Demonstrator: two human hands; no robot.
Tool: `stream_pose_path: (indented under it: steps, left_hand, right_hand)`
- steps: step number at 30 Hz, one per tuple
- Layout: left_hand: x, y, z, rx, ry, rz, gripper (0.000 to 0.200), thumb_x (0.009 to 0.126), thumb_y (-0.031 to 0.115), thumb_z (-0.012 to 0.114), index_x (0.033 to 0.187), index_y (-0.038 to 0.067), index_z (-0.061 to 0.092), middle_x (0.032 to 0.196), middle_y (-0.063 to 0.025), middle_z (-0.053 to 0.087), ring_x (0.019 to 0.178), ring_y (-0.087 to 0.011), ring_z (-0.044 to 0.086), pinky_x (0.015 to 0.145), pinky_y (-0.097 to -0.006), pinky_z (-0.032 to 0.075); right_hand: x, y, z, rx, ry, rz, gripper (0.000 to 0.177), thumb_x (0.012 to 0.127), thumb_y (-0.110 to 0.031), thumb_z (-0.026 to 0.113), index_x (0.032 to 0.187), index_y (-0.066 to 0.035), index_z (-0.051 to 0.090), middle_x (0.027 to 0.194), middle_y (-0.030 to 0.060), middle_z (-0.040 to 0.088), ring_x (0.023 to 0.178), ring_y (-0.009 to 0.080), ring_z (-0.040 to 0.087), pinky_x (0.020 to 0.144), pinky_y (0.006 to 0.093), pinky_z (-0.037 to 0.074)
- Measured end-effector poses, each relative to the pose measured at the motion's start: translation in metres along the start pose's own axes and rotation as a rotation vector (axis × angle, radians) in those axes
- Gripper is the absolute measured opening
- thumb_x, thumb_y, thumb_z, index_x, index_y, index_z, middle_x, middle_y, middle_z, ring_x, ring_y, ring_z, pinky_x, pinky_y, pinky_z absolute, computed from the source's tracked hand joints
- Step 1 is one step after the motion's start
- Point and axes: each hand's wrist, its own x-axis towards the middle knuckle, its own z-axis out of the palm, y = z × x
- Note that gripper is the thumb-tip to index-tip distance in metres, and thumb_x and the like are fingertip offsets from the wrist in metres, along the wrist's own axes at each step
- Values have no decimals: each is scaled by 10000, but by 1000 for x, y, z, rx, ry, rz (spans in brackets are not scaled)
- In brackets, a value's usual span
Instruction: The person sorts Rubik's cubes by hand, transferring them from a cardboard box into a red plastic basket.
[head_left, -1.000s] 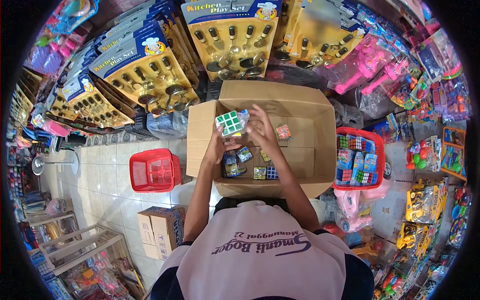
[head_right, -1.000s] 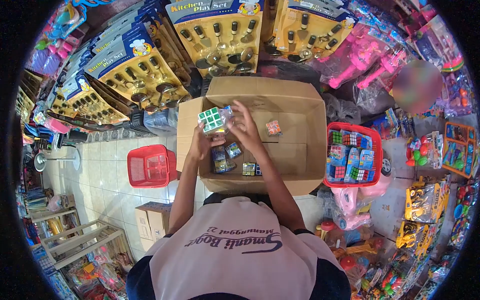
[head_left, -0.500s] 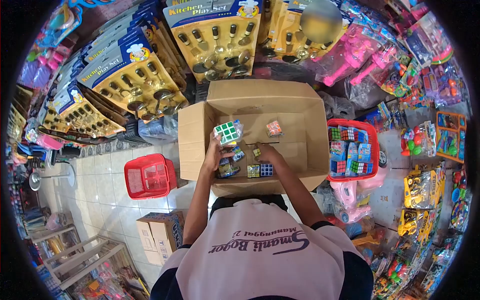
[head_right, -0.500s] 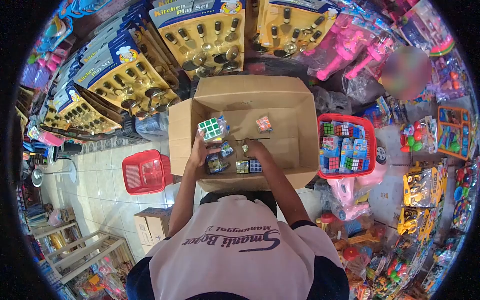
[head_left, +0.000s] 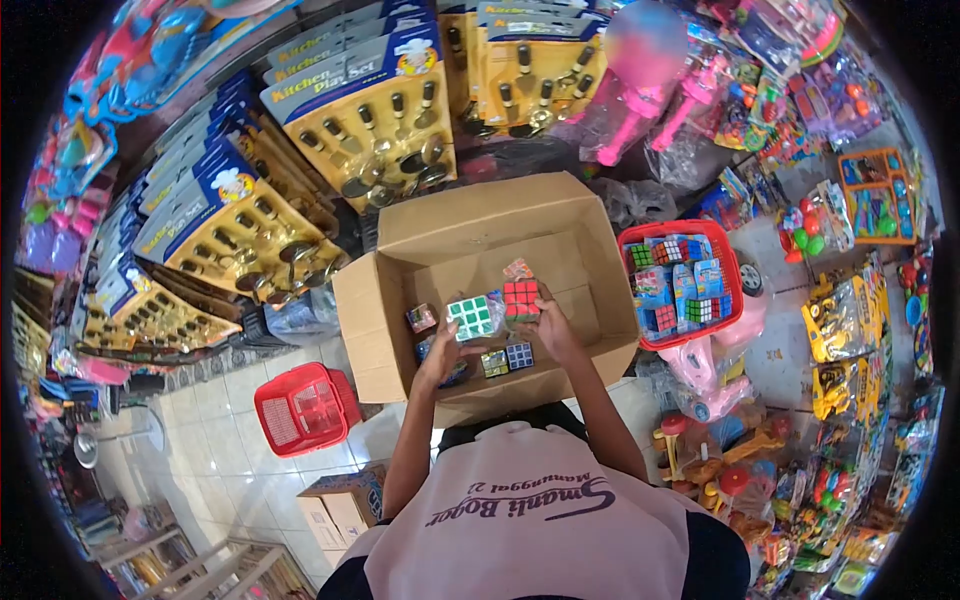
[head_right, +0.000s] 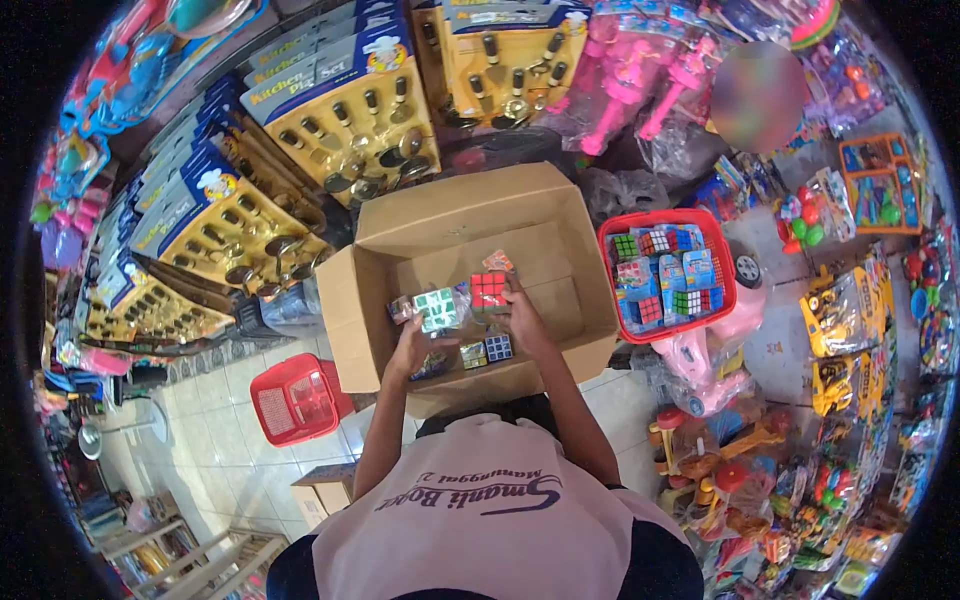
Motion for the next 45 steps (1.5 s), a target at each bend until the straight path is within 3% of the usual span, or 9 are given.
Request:
stream_pose_path:
  steps: [3, 6, 14, 15, 19, 29, 36, 40, 45]
  left_hand:
    - [9, 2, 27, 28, -80, -6, 667, 910, 472, 499, 1421, 88, 306, 1370, -109, 448, 1244, -245, 453, 1017, -449, 397]
    - [21, -5, 37, 69, -119, -34, 698, 905, 463, 510, 1429, 61, 286, 1368, -102, 452, 1245, -235, 452, 1040, -430, 364]
    - [60, -18, 94, 121, -131, -18, 768, 905, 510, 495, 1470, 73, 214, 1412, -102, 404, 1264, -235, 434, 1065, -436, 323]
    - [65, -16, 102, 57, -208, -31, 782, 906, 452, 525, 1493, 106, 142, 1443, -92, 345, 1315, -238, 356, 1082, -452, 285]
    - [83, -21, 141, 176, -213, -82, 899, 821, 555, 585, 1496, 167, 137, 1410, -106, 373, 1295, -276, 384, 1015, -528, 359]
    - [125, -88, 267, 25, -69, 10, 846, 782, 528, 605, 1455, 164, 245, 1358, -107, 455, 1142, -264, 547, 902, -496, 497]
    - [133, -104, 311, -33, -12, 183, 779, 789, 477, 616, 1417, 169, 272, 1321, -121, 472, 1170, -290, 533, 853, -487, 552]
    - [136, -98, 315, -93, 70, 230, 812, 756, 471, 640, 1407, 169, 261, 1289, -123, 477, 1116, -308, 564, 823, -471, 562]
    - [134, -99, 305, -30, 69, 297, 769, 817, 508, 560, 1444, 161, 283, 1379, -84, 442, 1217, -261, 493, 865, -494, 533]
  right_hand:
    - [-15, -7, 7, 92, -58, -114, 539, 881, -280, 455, 1398, -175, 341, 1305, 57, 470, 1192, 208, 476, 949, 386, 413]
    - [-20, -14, -6, -172, 25, -165, 545, 903, -268, 478, 1405, -178, 289, 1320, 76, 439, 1200, 201, 461, 941, 411, 413]
    - [-43, -57, -32, -349, 156, -358, 651, 890, -272, 612, 1400, -96, 249, 1235, 125, 462, 1130, 195, 483, 949, 328, 405]
    - [-45, -63, -38, -375, 168, -381, 658, 887, -276, 622, 1397, -87, 250, 1221, 126, 470, 1119, 194, 490, 946, 321, 405]
    - [-56, -99, -68, -465, 173, -460, 648, 898, -285, 607, 1391, -66, 247, 1203, 134, 485, 1110, 192, 495, 962, 325, 389]
    - [-62, -184, -202, -492, -81, -375, 535, 953, -235, 469, 1409, -59, 251, 1323, 154, 420, 1235, 243, 421, 1043, 353, 301]
    - [-65, -221, -242, -335, -207, -374, 532, 940, -229, 533, 1397, -96, 295, 1172, 122, 530, 1080, 180, 528, 905, 318, 409]
    - [-41, -212, -309, -499, 33, -400, 524, 899, -249, 622, 1327, -78, 373, 1035, 89, 573, 934, 149, 582, 807, 312, 458]
    - [-35, -220, -354, -1006, 13, -302, 576, 816, -303, 712, 1249, -58, 421, 1063, 159, 579, 950, 249, 592, 814, 367, 471]
